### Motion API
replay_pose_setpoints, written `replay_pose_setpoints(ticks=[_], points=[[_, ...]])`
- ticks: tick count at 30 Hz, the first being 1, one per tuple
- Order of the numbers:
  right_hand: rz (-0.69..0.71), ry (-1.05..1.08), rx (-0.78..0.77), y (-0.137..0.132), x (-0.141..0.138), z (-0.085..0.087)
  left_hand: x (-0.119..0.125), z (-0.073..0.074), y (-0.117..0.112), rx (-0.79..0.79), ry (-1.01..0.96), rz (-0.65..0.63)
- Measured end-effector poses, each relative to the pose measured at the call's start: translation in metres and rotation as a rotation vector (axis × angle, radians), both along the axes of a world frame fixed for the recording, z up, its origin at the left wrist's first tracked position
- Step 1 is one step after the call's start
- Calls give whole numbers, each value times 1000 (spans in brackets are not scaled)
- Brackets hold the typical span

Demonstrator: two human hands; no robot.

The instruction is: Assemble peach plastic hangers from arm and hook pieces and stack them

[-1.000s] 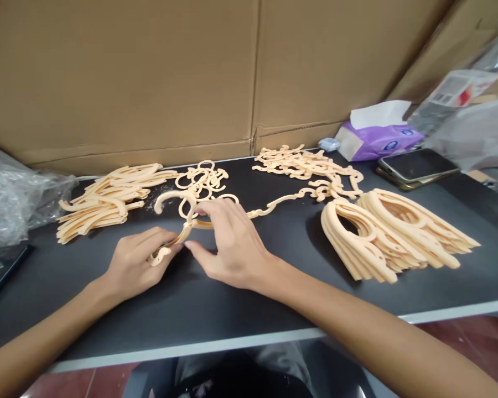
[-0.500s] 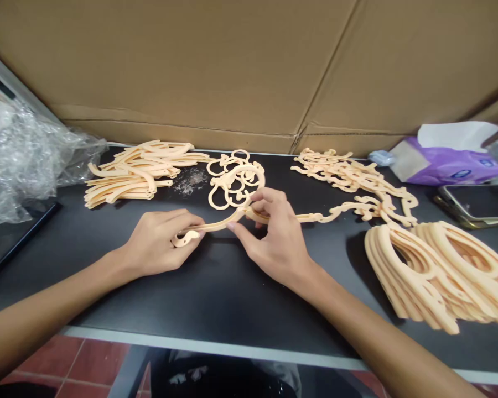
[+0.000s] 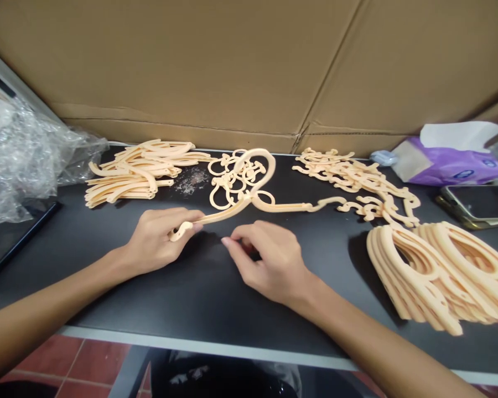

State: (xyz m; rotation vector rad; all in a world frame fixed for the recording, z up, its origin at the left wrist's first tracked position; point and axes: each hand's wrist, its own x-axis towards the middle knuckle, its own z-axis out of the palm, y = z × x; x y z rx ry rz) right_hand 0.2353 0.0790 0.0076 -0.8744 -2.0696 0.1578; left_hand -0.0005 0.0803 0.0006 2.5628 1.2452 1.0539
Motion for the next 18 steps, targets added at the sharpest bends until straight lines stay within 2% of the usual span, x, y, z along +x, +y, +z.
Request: replay_pose_setpoints(ticks=[5, 8, 11, 14, 18], points=[[90, 174, -618, 4, -5, -2, 4, 5, -4, -45, -54, -117], [199, 342, -877, 13, -3, 0, 5, 7, -6, -81, -42, -129], [275, 433, -980, 19, -3, 3, 5, 6, -7, -84, -32, -124], [296, 465, -1000, 22, -4, 3, 4, 3, -7, -60, -33, -111], [287, 543, -1034, 28, -4, 4, 5, 7, -6, -34, -5, -4]])
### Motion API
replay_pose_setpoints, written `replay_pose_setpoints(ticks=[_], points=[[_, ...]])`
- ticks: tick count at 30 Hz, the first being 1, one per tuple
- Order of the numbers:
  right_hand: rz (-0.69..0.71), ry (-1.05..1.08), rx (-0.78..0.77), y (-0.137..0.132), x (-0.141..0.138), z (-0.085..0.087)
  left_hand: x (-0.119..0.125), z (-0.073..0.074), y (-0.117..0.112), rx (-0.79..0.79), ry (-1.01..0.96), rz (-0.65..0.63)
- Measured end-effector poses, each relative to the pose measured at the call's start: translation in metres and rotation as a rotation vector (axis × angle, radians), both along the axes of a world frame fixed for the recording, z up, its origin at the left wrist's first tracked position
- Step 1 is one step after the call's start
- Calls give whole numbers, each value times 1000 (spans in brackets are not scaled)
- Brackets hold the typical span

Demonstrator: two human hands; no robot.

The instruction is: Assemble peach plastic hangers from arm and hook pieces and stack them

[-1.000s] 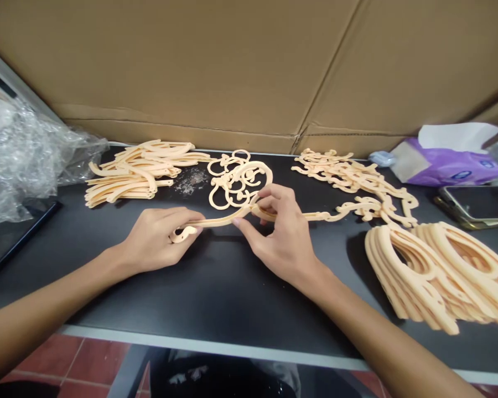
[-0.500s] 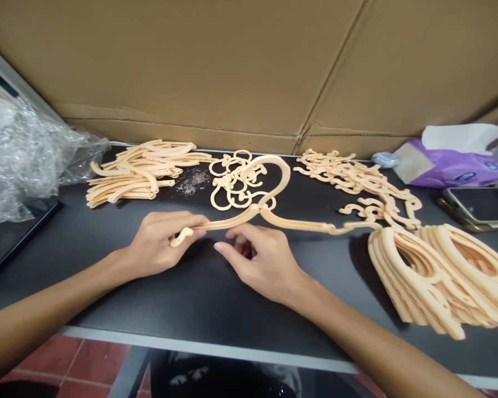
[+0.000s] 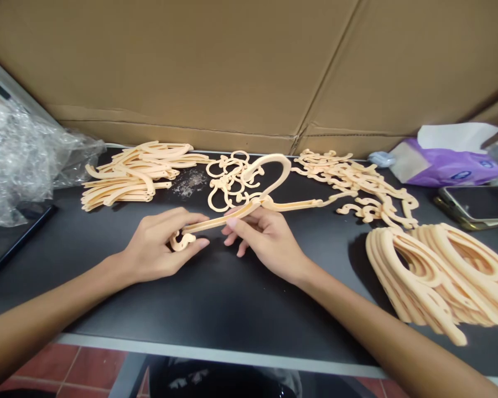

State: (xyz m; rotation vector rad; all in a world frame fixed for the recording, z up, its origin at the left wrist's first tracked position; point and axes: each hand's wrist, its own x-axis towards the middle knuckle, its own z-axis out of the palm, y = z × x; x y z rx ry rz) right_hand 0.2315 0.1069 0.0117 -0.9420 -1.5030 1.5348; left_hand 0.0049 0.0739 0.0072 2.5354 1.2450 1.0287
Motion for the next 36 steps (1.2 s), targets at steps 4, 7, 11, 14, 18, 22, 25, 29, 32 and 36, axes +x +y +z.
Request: replay_pose_setpoints(ticks=[4, 7, 11, 14, 18, 22, 25, 29, 32, 36], points=[[-86, 75, 38, 10, -3, -1, -1, 10, 2, 5, 41, 116], [-122, 129, 75, 15, -7, -7, -5, 12, 6, 22, 38, 130], [-149, 188, 49, 16, -6, -15, -11, 9, 13, 51, 18, 124], [-171, 210, 20, 17, -4, -18, -14, 8, 17, 62, 15, 149], [-189, 212, -21, 19, -2, -18, -16, 9, 18, 13, 39, 144], [-172, 215, -20, 19, -3, -16, -14, 6, 17, -31, 63, 92], [-159, 228, 8, 17, -4, -14, -12, 3, 15, -41, 60, 57], [-120, 205, 89, 15, -4, -11, -10, 1, 12, -11, 64, 17], [-56, 114, 98, 15, -2, -11, -9, 0, 12, 16, 62, -4], [40, 89, 18, 18, 2, -15, -10, -1, 14, 45, 75, -7]])
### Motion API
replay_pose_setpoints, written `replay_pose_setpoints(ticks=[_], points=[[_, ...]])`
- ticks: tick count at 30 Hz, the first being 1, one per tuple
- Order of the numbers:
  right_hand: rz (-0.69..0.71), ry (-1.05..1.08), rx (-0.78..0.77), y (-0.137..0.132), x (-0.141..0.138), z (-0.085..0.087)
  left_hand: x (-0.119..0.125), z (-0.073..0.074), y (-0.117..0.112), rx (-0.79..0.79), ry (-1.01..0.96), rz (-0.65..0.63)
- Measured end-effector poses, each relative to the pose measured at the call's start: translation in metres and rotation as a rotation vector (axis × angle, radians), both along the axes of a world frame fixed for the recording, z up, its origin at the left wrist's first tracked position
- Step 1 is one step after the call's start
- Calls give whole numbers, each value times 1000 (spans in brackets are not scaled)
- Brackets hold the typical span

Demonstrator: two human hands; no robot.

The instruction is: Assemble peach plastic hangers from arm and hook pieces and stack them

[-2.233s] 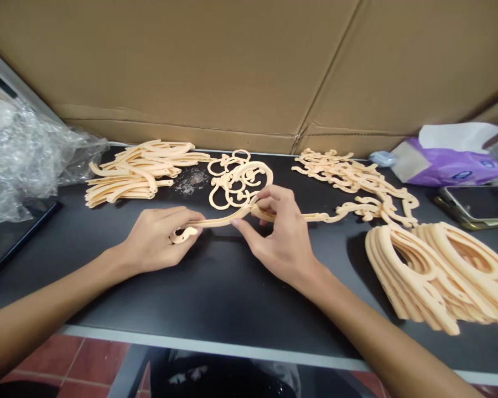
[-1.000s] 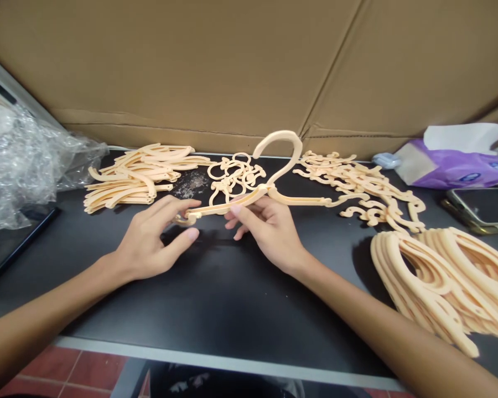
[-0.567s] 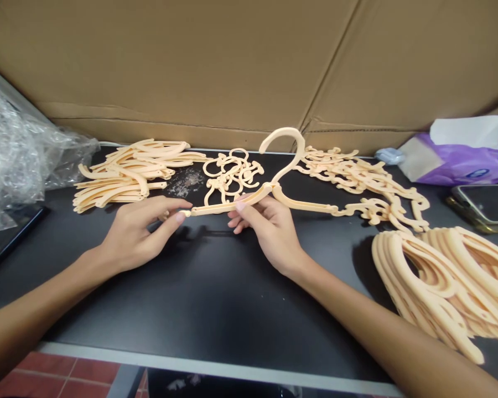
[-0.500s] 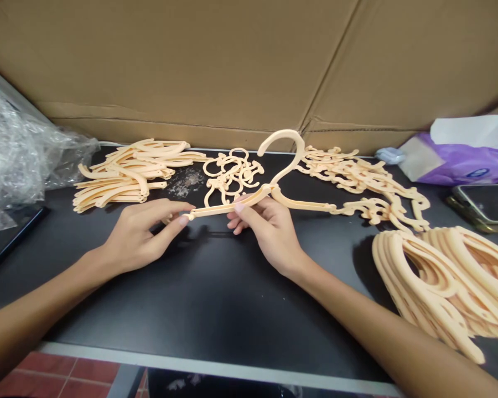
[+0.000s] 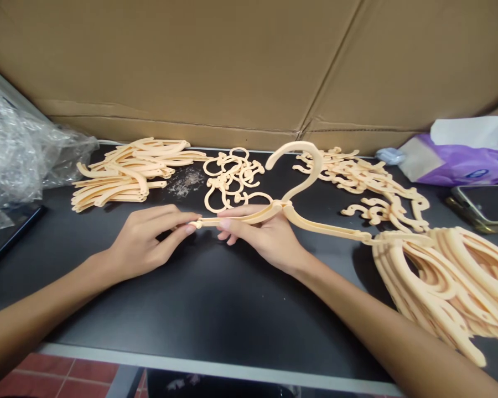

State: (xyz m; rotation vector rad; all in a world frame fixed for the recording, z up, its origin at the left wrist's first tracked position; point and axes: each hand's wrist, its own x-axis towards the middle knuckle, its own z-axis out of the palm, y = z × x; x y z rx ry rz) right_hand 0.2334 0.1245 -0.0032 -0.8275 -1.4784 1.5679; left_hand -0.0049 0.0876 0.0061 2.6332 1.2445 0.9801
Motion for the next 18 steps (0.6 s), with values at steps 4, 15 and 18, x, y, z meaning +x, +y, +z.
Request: replay_pose_setpoints(ticks=[4, 15, 18], points=[[21, 13, -39, 3, 2, -1, -1, 3, 0, -16, 12, 3], [53, 50, -82, 7, 3, 0, -4, 11, 3, -32, -28, -27], [82, 29, -50, 7, 5, 0, -5, 11, 3, -75, -27, -77]])
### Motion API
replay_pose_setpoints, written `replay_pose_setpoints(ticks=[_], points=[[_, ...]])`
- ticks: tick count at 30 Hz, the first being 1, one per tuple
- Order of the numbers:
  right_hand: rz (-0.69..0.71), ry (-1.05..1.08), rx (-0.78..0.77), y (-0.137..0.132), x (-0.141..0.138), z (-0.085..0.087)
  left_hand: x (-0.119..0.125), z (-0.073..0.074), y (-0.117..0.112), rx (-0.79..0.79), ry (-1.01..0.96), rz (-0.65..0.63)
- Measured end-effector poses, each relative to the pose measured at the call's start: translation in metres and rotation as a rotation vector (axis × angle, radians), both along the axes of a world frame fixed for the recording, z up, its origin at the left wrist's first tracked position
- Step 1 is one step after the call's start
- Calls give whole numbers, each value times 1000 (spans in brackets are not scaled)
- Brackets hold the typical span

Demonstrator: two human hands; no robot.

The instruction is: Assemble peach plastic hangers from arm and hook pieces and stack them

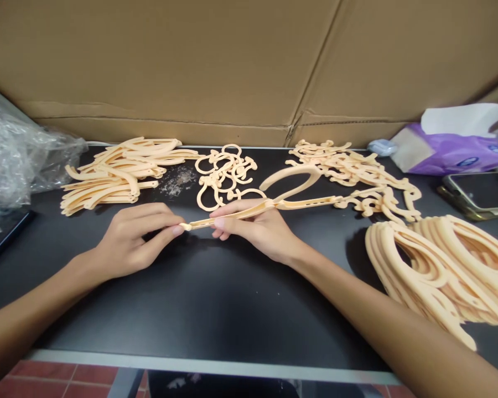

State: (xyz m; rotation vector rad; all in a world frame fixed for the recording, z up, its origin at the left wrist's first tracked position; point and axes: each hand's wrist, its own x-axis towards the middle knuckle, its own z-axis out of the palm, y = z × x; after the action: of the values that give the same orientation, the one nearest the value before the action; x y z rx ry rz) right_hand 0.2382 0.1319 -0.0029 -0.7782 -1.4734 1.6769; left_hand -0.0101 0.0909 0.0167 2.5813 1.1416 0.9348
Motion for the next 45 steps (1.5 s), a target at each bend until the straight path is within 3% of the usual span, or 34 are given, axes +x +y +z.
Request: replay_pose_setpoints(ticks=[16, 28, 45], points=[[62, -65, 64, -1, 1, 9, -1, 11, 4, -371, 1, -49], [86, -67, 61, -2, 4, 13, -4, 11, 5, -482, -79, -61], [121, -10, -24, -1, 4, 9, -3, 10, 1, -298, 211, -119]])
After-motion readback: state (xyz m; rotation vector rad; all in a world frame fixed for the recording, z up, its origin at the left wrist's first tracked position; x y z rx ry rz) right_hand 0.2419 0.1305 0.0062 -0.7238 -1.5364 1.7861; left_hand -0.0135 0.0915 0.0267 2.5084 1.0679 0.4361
